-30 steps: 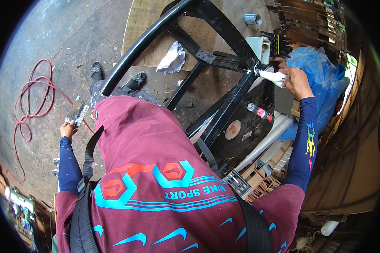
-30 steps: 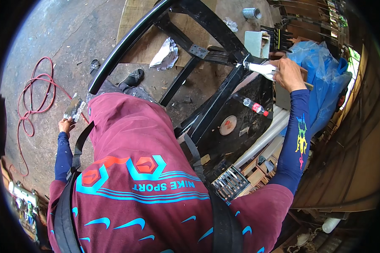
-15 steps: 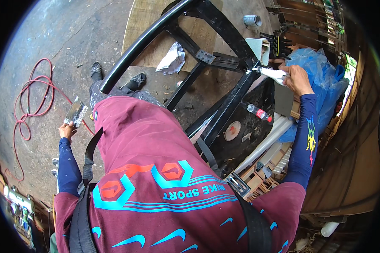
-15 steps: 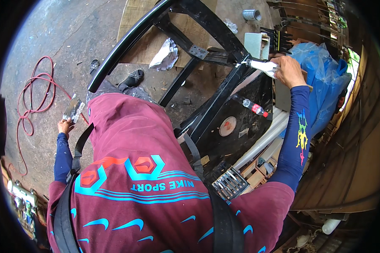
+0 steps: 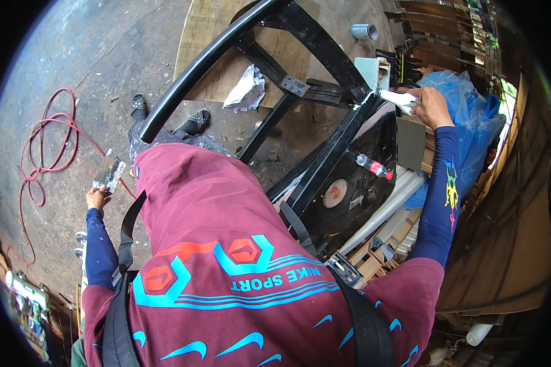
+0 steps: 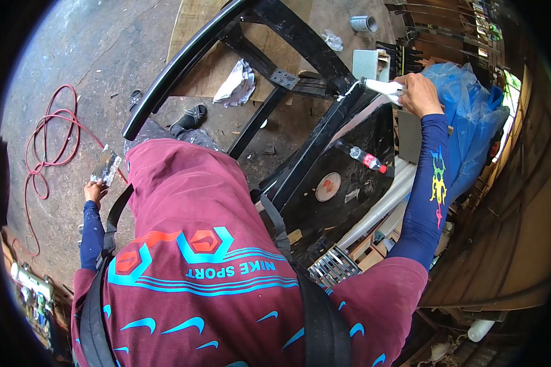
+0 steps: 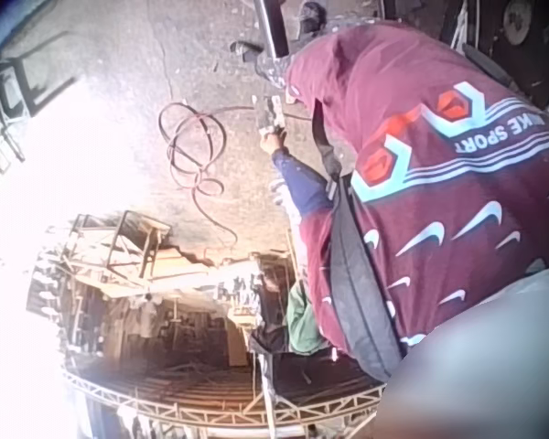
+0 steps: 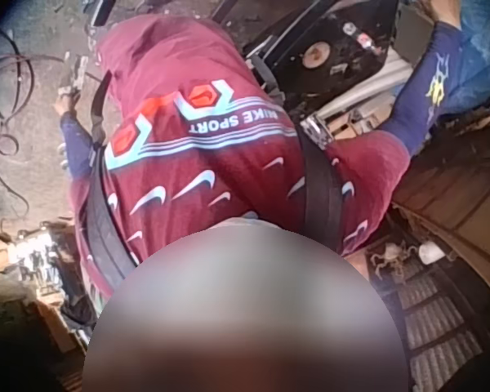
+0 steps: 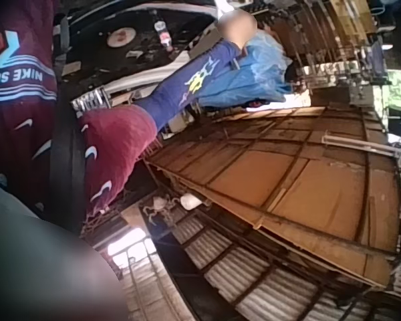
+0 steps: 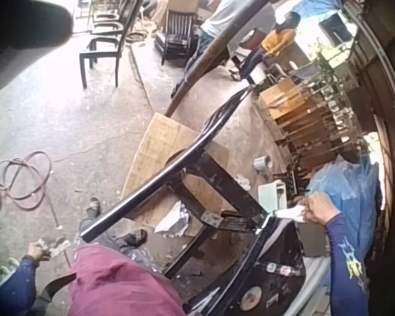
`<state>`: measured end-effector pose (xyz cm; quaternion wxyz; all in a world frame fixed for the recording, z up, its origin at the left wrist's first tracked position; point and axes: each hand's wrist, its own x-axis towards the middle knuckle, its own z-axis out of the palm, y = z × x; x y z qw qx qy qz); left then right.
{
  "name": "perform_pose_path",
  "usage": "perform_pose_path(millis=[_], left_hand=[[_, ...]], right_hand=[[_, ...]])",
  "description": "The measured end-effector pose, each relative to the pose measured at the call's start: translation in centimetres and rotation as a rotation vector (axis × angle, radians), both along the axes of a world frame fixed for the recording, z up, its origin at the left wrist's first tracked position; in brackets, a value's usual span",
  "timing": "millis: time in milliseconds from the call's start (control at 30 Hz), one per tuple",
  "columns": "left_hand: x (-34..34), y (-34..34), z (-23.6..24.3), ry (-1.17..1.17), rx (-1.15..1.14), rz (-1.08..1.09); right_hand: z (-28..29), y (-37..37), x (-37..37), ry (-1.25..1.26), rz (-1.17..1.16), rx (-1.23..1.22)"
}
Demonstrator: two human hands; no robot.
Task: Applying glue and wiping off excess while repairing a wooden chair.
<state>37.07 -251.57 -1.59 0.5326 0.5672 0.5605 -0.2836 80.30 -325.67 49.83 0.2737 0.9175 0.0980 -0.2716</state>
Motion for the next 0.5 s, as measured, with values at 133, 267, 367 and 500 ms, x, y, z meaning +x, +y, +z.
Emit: perform_pose_path(millis=[133, 267, 367, 500], left_hand=[[0.1, -0.1, -0.1, -0.001, -0.014, -0.009], [0.5, 0.2, 0.2, -0.006, -0.014, 0.01], [1.4, 0.4, 0.6, -0.046, 0.011, 0.039], [3.5, 1.5, 2.0, -0.14, 0.062, 0.081]], right_hand=[[-0.5, -1.0, 0.3, 0.008, 0.024, -0.01], [-0.6, -1.1, -0.1, -0.013, 0.042, -0.033], [-0.2, -1.7, -0.9, -0.076, 0.007, -0.004], [-0.3, -4.3, -4.0, -0.15, -0.089, 0.09]])
